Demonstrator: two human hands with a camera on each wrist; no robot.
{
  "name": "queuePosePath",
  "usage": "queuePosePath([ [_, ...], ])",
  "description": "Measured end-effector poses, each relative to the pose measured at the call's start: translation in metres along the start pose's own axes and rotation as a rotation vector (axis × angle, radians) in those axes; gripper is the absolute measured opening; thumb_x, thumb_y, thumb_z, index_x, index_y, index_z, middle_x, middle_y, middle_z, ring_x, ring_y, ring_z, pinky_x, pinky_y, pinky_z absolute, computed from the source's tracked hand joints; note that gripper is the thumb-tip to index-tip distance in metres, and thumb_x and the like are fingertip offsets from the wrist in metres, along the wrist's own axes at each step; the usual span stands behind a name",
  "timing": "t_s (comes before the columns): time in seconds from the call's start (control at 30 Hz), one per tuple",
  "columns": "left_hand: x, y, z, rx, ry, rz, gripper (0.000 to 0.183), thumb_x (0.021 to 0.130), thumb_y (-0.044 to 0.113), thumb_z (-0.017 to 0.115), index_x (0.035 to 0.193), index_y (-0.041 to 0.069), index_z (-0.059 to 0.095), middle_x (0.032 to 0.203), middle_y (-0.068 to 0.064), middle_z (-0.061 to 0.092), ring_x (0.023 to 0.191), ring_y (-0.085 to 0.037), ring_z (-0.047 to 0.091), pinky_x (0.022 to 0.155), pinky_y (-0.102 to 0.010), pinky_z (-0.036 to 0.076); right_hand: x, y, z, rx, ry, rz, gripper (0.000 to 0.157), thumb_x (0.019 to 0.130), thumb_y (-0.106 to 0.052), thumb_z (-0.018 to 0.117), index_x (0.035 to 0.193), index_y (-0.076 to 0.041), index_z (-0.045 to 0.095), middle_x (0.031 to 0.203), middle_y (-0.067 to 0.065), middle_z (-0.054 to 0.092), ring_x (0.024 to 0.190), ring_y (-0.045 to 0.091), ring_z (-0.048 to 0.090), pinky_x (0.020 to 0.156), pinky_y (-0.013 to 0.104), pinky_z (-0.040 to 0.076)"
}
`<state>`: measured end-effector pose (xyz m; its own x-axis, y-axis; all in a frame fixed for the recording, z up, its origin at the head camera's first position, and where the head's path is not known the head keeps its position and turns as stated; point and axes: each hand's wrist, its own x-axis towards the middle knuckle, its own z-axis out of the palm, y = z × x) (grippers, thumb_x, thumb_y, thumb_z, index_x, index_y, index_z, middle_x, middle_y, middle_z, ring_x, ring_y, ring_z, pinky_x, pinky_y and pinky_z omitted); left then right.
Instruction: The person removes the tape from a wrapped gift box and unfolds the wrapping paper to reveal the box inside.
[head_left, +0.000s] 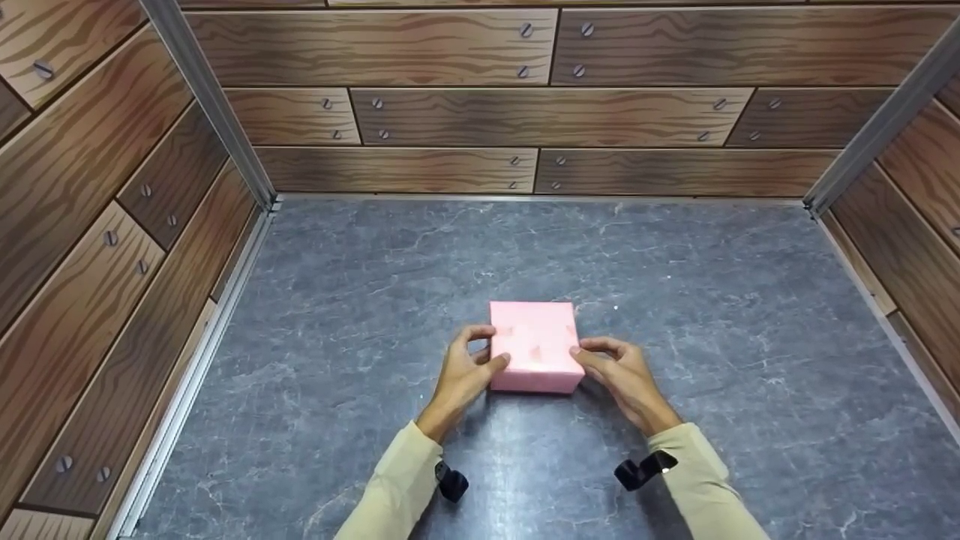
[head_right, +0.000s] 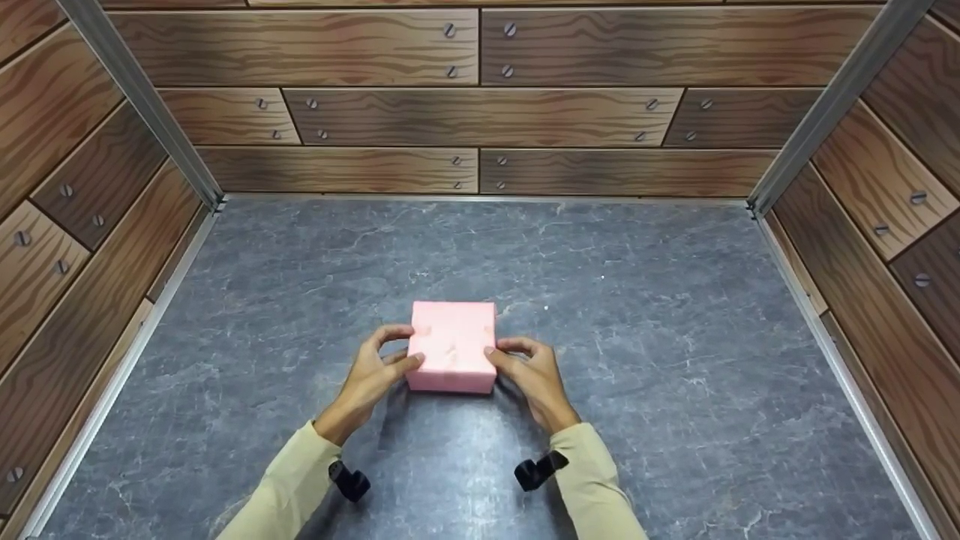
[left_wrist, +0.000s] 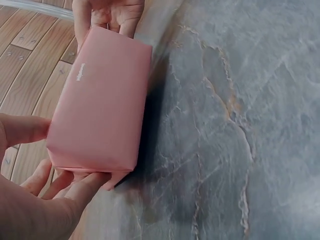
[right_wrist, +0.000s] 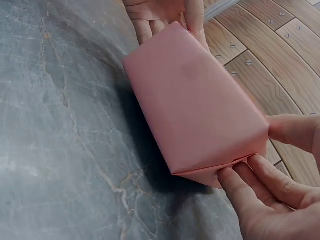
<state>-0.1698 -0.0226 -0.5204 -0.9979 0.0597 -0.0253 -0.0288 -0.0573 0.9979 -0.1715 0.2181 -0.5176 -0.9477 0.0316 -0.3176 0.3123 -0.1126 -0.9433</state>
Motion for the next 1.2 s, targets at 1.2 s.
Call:
queuePosePath([
  [1.2,0.0,0.02,0.018,1.058,-0.205,0.498,0.048,0.099,0.03,0.064,0.14,0.006,0.057,0.15,-0.017,0.05,0.142,-0.037,0.041,0.119,-0.05,0.03,0.005,-0.01,0.01,-0.774,0.209,-0.627,0.026,0.084,-0.01,0.082,0.102,0.006,0.074,0.093,0.018,0.073,0.08,0.033,0.072,0.074,0.045,0.06],
])
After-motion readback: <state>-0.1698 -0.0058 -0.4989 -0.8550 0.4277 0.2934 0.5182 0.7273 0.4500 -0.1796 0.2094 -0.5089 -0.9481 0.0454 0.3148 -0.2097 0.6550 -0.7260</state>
